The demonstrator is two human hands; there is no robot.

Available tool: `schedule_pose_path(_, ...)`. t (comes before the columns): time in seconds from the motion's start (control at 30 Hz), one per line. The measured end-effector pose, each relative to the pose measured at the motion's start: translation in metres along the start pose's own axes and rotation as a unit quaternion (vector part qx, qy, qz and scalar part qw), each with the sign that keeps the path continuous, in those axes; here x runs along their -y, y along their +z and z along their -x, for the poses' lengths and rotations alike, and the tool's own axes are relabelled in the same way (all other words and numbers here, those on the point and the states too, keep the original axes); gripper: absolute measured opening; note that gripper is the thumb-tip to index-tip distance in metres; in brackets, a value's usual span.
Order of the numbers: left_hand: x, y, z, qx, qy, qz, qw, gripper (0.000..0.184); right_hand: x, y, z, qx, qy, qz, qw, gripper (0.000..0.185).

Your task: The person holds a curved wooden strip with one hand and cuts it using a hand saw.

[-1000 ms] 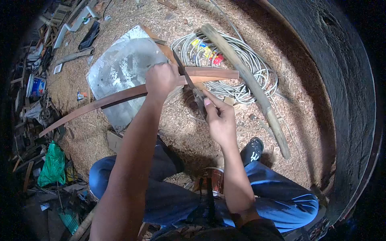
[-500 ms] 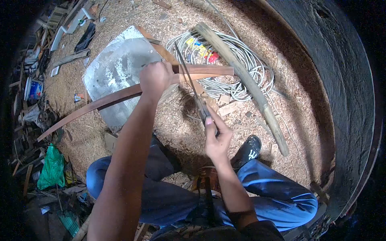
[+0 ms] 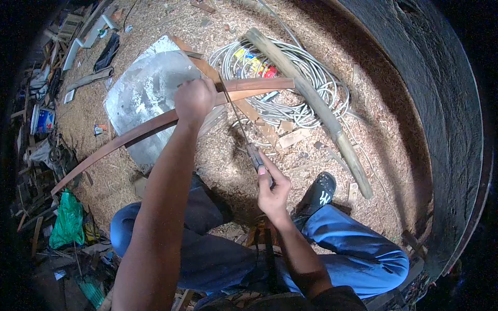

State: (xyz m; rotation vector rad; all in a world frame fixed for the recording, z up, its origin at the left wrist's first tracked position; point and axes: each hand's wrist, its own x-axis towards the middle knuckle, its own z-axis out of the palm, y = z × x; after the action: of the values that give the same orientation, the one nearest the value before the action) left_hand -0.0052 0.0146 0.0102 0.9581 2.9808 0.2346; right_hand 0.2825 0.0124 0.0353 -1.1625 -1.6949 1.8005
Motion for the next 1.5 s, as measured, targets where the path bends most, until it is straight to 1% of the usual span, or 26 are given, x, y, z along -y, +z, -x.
schedule_pose_path(0.2, -0.001, 0.000, 0.001, -0.010, -0.002, -0.004, 1.000, 0.045, 0.005, 0.001, -0.001, 0.001, -0.010, 0.018, 1.000, 0.035)
schedule_pose_path(0.33, 0.000, 0.000, 0.000, -0.016, -0.002, -0.005, 1.000, 0.045, 0.000, -0.001, -0.001, 0.007, 0.000, 0.004, 1.000, 0.034)
schedule_pose_path(0.43, -0.001, -0.001, -0.001, 0.001, -0.006, -0.003, 1.000, 0.045, -0.002, -0.002, 0.000, 0.001, -0.014, 0.011, 1.000, 0.034)
schedule_pose_path(0.5, -0.001, -0.002, 0.001, -0.002, -0.003, 0.003, 1.000, 0.045, -0.002, -0.003, 0.001, -0.004, -0.045, 0.033, 0.998, 0.034)
schedule_pose_path(0.63, -0.001, -0.003, 0.001, -0.008, 0.004, 0.013, 1.000, 0.045, -0.004, -0.008, 0.008, 0.002, -0.026, 0.029, 0.999, 0.034)
schedule_pose_path(0.7, -0.001, -0.002, 0.001, -0.013, 0.003, 0.010, 1.000, 0.045, -0.009, -0.011, 0.013, -0.007, -0.079, 0.059, 0.995, 0.034)
schedule_pose_path(0.83, 0.000, -0.002, 0.001, -0.016, 0.010, 0.001, 1.000, 0.044, -0.015, -0.013, 0.026, -0.019, -0.095, 0.070, 0.993, 0.034)
schedule_pose_path(0.9, 0.001, -0.002, 0.000, -0.012, 0.010, 0.000, 1.000, 0.044, -0.020, -0.013, 0.030, -0.027, -0.121, 0.079, 0.989, 0.034)
schedule_pose_path(1.07, -0.003, -0.008, 0.002, -0.007, 0.005, 0.001, 1.000, 0.045, -0.023, -0.012, 0.033, -0.037, -0.103, 0.072, 0.991, 0.034)
schedule_pose_path(1.13, -0.005, -0.010, 0.002, 0.008, -0.005, 0.002, 1.000, 0.045, -0.023, -0.013, 0.033, -0.043, -0.103, 0.072, 0.991, 0.034)
schedule_pose_path(1.43, -0.002, -0.006, 0.002, -0.016, 0.011, 0.006, 1.000, 0.042, -0.023, -0.017, 0.018, -0.038, -0.067, 0.079, 0.994, 0.034)
schedule_pose_path(1.5, -0.001, -0.006, 0.002, -0.023, 0.016, 0.006, 1.000, 0.042, -0.026, -0.014, 0.011, -0.051, -0.126, 0.073, 0.988, 0.034)
